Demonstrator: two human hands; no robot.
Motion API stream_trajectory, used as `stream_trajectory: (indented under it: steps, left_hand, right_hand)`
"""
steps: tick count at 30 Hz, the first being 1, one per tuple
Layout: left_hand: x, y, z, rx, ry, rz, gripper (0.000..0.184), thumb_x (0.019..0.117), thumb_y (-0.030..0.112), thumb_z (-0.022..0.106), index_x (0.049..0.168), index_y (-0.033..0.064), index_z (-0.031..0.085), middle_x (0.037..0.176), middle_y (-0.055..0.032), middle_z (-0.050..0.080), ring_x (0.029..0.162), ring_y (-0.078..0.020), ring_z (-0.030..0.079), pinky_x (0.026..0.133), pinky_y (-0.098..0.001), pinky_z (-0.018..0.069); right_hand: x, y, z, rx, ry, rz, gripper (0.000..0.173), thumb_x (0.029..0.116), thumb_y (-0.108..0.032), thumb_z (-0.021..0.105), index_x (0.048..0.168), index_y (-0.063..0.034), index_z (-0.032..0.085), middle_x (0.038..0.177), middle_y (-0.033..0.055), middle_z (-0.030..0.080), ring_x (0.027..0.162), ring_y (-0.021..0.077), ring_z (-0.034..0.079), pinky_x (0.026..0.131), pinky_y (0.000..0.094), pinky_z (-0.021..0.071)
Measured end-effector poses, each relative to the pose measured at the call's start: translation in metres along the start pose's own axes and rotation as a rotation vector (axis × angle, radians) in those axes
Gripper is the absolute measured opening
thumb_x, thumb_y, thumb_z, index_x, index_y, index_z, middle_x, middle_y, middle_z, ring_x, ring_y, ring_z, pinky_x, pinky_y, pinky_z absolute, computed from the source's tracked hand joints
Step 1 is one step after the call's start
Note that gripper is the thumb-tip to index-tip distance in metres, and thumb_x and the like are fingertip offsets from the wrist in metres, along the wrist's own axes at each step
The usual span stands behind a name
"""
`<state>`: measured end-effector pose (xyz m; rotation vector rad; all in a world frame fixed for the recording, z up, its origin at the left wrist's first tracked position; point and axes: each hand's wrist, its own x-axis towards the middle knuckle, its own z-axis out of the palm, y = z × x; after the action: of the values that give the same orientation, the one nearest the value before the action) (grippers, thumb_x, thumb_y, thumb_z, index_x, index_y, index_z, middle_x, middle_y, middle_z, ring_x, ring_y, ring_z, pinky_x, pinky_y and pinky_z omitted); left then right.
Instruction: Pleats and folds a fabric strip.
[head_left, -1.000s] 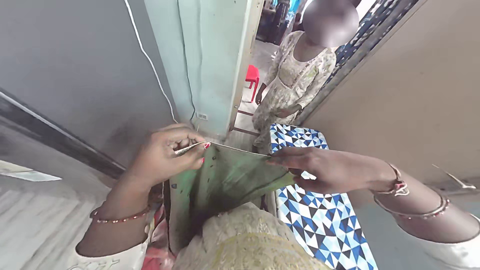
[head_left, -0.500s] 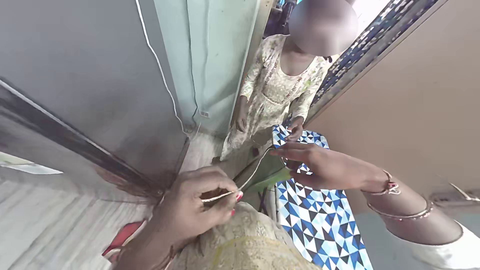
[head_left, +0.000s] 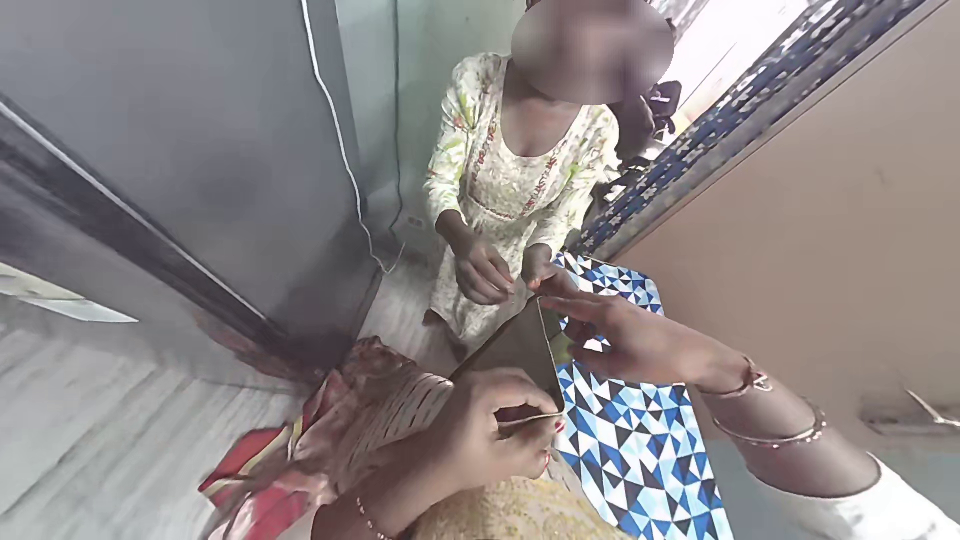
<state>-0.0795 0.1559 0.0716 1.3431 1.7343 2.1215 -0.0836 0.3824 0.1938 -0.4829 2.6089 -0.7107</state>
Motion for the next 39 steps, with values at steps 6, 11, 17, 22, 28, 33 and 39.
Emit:
stream_trajectory:
  steps: [6,11,17,22,28,33,39]
  left_hand:
    - [-0.003,-0.005,0.005,-0.048,0.005,0.011,0.014,0.0912,0.014,0.072,0.094,0.0006,0.072,0.086,-0.0057,0.069,0.079,0.0017,0.063,0.07,-0.0097,0.0506]
    - [-0.007,-0.006,0.008,-0.096,0.027,0.009,0.014,0.0911,0.013,0.073,0.095,-0.0002,0.072,0.087,-0.0053,0.069,0.082,0.002,0.063,0.072,-0.0095,0.0514]
    - [-0.004,-0.011,0.014,-0.087,0.022,0.006,0.013,0.0906,0.011,0.073,0.096,-0.0011,0.072,0.088,-0.0069,0.07,0.081,0.0006,0.063,0.072,-0.0104,0.0515]
    - [-0.002,-0.014,0.022,-0.081,0.042,-0.022,0.012,0.0876,0.013,0.076,0.093,0.0026,0.075,0.112,-0.0108,0.067,0.104,-0.0008,0.063,0.085,-0.0112,0.0528]
    - [-0.003,-0.016,0.027,-0.047,0.021,-0.019,0.012,0.0894,0.012,0.074,0.091,-0.0005,0.074,0.122,-0.0148,0.071,0.112,-0.0056,0.066,0.093,-0.0162,0.0532]
    - [-0.003,-0.018,0.03,-0.064,0.014,-0.034,0.013,0.089,0.01,0.074,0.093,-0.0019,0.074,0.119,-0.0152,0.072,0.117,-0.0093,0.066,0.098,-0.0196,0.0531]
    - [-0.003,-0.021,0.032,-0.076,0.002,-0.032,0.012,0.0888,0.009,0.074,0.093,-0.002,0.074,0.116,-0.014,0.073,0.117,-0.0085,0.066,0.097,-0.019,0.0536]
  right_hand:
    - [0.002,0.004,0.007,0.036,0.039,0.002,0.056,0.0899,-0.006,0.061,0.145,0.0018,0.053,0.121,0.0197,0.061,0.085,0.0091,0.06,0.072,0.02,0.0508]
    - [0.001,0.007,0.01,0.083,0.073,0.06,0.05,0.0925,-0.006,0.061,0.142,0.0004,0.056,0.126,0.018,0.06,0.09,0.0082,0.063,0.077,0.0197,0.0534]
    - [-0.002,0.013,0.013,0.097,0.094,0.124,0.051,0.0926,-0.011,0.06,0.142,0.0004,0.056,0.122,0.0157,0.064,0.09,0.008,0.065,0.08,0.0218,0.0545]
    - [-0.007,0.019,0.016,0.165,0.127,0.15,0.05,0.0917,-0.012,0.061,0.141,-0.0015,0.057,0.12,0.0107,0.066,0.088,0.0036,0.065,0.078,0.0193,0.0555]
    - [-0.011,0.018,0.019,0.232,0.143,0.179,0.05,0.0924,-0.01,0.061,0.141,0.0003,0.055,0.115,0.0087,0.068,0.09,0.0017,0.065,0.08,0.0184,0.055]
    - [-0.012,0.016,0.019,0.284,0.131,0.213,0.049,0.0926,-0.009,0.061,0.141,-0.0003,0.056,0.111,0.0054,0.068,0.086,-0.001,0.064,0.076,0.0166,0.0543]
    - [-0.013,0.019,0.022,0.306,0.138,0.228,0.048,0.0924,-0.008,0.061,0.139,-0.0003,0.057,0.109,0.0048,0.069,0.086,-0.0015,0.064,0.077,0.0162,0.054]
